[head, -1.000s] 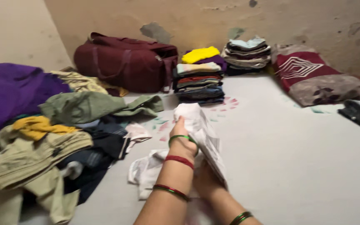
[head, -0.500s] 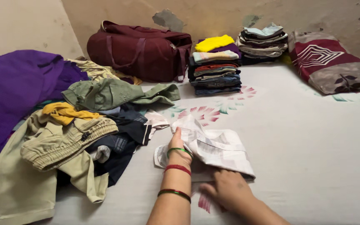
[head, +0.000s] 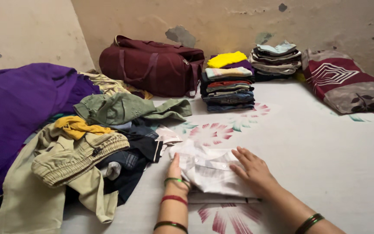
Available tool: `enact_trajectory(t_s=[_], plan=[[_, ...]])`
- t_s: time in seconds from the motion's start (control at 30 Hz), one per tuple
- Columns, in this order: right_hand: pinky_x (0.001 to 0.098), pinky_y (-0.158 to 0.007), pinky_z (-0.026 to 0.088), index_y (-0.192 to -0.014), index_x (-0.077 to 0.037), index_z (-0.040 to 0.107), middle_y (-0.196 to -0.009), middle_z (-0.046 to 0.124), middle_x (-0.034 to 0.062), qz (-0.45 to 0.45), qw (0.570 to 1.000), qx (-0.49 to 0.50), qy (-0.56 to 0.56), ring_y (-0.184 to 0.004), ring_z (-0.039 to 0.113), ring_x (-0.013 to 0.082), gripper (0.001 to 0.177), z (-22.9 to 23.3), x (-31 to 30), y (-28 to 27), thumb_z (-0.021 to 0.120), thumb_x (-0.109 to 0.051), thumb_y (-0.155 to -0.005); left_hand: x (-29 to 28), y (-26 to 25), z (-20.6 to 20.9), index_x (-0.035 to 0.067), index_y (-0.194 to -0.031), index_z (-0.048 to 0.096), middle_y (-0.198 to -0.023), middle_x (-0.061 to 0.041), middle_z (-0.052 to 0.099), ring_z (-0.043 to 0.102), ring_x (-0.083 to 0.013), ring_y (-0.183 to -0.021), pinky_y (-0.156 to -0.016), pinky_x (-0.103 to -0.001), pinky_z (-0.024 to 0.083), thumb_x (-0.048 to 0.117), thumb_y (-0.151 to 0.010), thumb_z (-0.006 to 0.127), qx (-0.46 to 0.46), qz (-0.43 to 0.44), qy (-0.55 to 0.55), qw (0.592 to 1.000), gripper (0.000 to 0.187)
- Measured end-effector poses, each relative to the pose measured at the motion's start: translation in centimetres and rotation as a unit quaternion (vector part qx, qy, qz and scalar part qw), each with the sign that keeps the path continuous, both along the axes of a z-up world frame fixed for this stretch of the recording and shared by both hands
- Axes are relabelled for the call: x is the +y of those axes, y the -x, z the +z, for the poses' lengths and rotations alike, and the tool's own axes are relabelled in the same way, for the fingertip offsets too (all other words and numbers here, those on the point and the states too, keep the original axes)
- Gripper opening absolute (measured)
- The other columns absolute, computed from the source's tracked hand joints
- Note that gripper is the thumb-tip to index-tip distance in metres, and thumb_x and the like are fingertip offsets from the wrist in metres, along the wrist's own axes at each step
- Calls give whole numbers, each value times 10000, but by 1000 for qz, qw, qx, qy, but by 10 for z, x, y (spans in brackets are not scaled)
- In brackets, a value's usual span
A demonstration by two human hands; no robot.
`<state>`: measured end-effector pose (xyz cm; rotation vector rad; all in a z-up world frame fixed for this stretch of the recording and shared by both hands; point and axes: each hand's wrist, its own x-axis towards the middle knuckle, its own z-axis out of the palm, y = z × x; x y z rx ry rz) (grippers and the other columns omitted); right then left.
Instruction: The person folds a pair of grey jeans, then a white patterned shirt, and finally a pair of light green pants on a bed. Each item is smoothed, folded into a compact rectangle, and placed on a growing stack of folded clothes.
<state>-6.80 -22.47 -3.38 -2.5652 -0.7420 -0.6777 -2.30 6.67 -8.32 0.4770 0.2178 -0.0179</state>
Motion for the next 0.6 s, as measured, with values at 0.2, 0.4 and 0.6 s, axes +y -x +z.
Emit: enact_trajectory(t_s=[0.2, 0.4, 0.6], plan=[[475, -1216, 197, -1562, -223, 349, -1650, 269, 85, -74, 975, 180, 110, -1539, 186, 280, 750, -8, 15, 17, 460, -644, -951, 17, -7, -33, 69, -1314, 629, -1235, -134, 721, 697, -344, -1074, -923, -549, 568, 376, -966, 586, 13, -3, -18, 1000, 466], [454, -1217, 199, -1547, -213, 370, -1644, 284, 85, -74, 979, 169, 90, -1544, 193, 273, 749, 3, 19, 34, 466, -648, -945, 43, -36, -60, -5, -1297, 637, -1249, -194, 705, 680, -361, -1106, -948, -485, 552, 109, -845, 627, 9, 117, -153, 981, 466], [456, -1212, 202, -1545, -220, 379, -1642, 294, 75, -69, 979, 168, 89, -1540, 201, 270, 741, 2, 19, 35, 466, -642, -941, 51, 29, -2, -31, -1403, 522, -1395, -223, 576, 565, -337, -1277, -1067, -410, 415, 38, -854, 698, -54, 443, -560, 698, 581]])
